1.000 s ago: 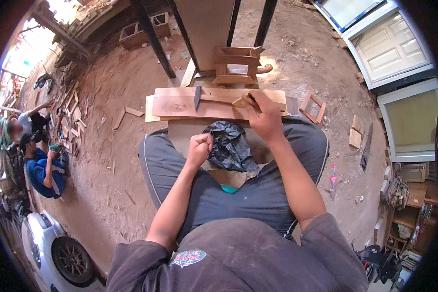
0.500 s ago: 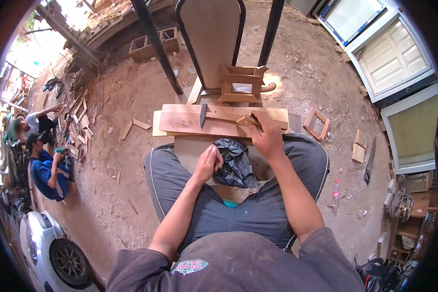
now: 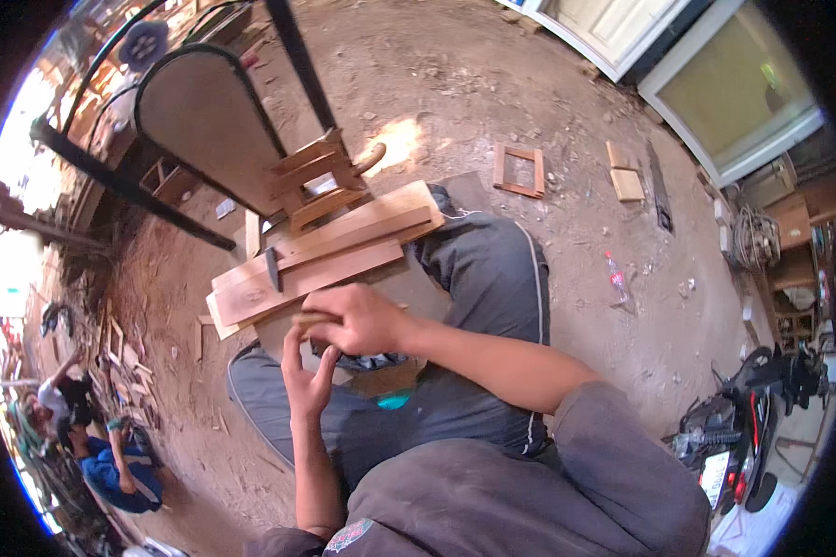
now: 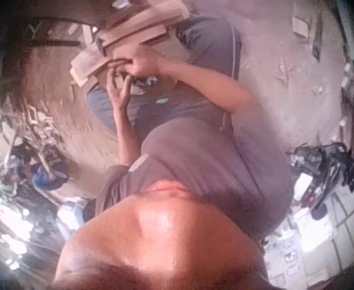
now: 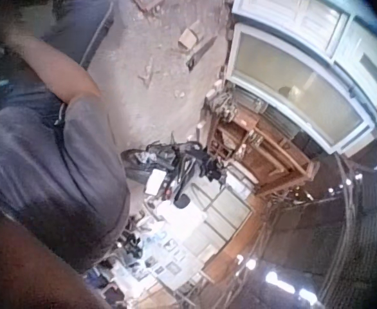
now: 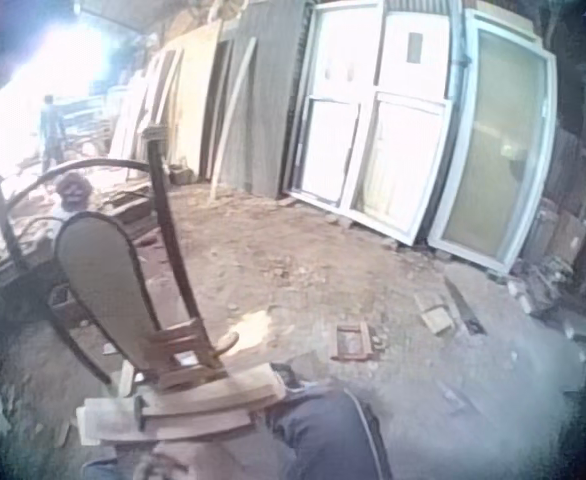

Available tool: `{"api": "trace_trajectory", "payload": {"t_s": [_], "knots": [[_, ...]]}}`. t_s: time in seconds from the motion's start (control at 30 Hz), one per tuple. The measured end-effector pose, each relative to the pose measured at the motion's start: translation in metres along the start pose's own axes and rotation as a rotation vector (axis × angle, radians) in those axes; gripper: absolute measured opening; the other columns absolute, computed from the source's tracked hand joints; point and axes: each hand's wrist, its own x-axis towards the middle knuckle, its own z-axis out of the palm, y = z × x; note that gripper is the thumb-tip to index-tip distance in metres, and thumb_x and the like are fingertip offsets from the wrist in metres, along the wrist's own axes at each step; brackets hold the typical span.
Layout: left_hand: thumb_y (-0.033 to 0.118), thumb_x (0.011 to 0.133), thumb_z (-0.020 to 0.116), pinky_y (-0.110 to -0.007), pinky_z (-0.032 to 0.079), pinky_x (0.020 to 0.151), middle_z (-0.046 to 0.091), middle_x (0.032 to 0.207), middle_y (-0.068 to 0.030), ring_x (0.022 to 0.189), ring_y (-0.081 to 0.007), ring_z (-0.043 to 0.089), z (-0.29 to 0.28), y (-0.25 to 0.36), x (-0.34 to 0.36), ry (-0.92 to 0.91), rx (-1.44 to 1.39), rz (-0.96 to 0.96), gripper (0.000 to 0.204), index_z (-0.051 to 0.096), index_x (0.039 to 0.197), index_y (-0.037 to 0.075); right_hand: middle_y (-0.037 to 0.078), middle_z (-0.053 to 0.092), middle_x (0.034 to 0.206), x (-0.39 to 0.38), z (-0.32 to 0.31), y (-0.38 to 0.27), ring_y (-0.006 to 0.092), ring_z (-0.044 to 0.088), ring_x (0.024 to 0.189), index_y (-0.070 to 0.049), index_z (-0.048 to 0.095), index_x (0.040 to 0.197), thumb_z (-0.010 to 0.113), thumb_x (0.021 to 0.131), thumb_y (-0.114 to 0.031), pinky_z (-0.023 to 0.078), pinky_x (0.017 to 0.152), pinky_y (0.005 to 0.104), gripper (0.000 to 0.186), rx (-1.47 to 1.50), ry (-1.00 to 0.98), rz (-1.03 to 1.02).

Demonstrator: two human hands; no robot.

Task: The person assembles a wooden structure by positioning small planks and securing them using a hammer. The person handles several pieces of wood and a hammer throughout the process.

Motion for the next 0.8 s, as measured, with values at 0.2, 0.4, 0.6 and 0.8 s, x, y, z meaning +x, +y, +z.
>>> {"api": "trace_trajectory", "payload": {"t_s": [0.2,0.4,0.6,0.8], "knots": [[0.004,0.103,0.061,-0.026,0.052,0.082,0.069,0.109,-0.0067,0.094,-0.011,0.065,0.007,-0.02,-0.012,-0.027,-0.357,-0.193,0.017,0.061,0.119,-0.001,0.022,0.071,0.091,-0.006,0.0,-0.007,0.0451,0.069,0.09,-0.005,0.067,0.097,0.072,0.083,-0.027,0.054,0.076,0.0538,0.027,-0.026,-0.083,0.003],[0.01,0.105,0.06,-0.024,0.049,0.07,0.068,0.094,-0.0061,0.08,-0.0097,0.063,0.007,-0.026,-0.005,0.001,-0.222,-0.165,0.012,0.062,0.106,-0.002,0.025,0.07,0.088,-0.006,-0.018,-0.015,0.0462,0.069,0.088,-0.004,0.064,0.102,0.068,0.081,-0.019,0.053,0.075,0.0533,0.026,0.017,-0.029,-0.006],[0.023,0.106,0.06,-0.024,0.046,0.055,0.066,0.079,-0.0045,0.063,-0.0094,0.06,0.021,-0.003,0.007,0.018,-0.259,-0.165,0.025,0.059,0.098,0.0,0.028,0.073,0.099,-0.006,-0.025,-0.01,0.0451,0.071,0.095,-0.007,0.069,0.127,0.072,0.078,-0.018,0.057,0.086,0.0507,0.05,0.069,-0.038,0.148],[0.026,0.104,0.061,-0.025,0.047,0.062,0.066,0.084,-0.0044,0.071,-0.0094,0.06,0.024,0.0,0.008,0.051,-0.337,-0.226,0.028,0.059,0.098,-0.001,0.03,0.072,0.098,-0.002,-0.021,-0.007,0.0441,0.072,0.094,-0.002,0.067,0.128,0.072,0.08,-0.019,0.057,0.086,0.0502,0.052,0.091,-0.103,0.279]]}}
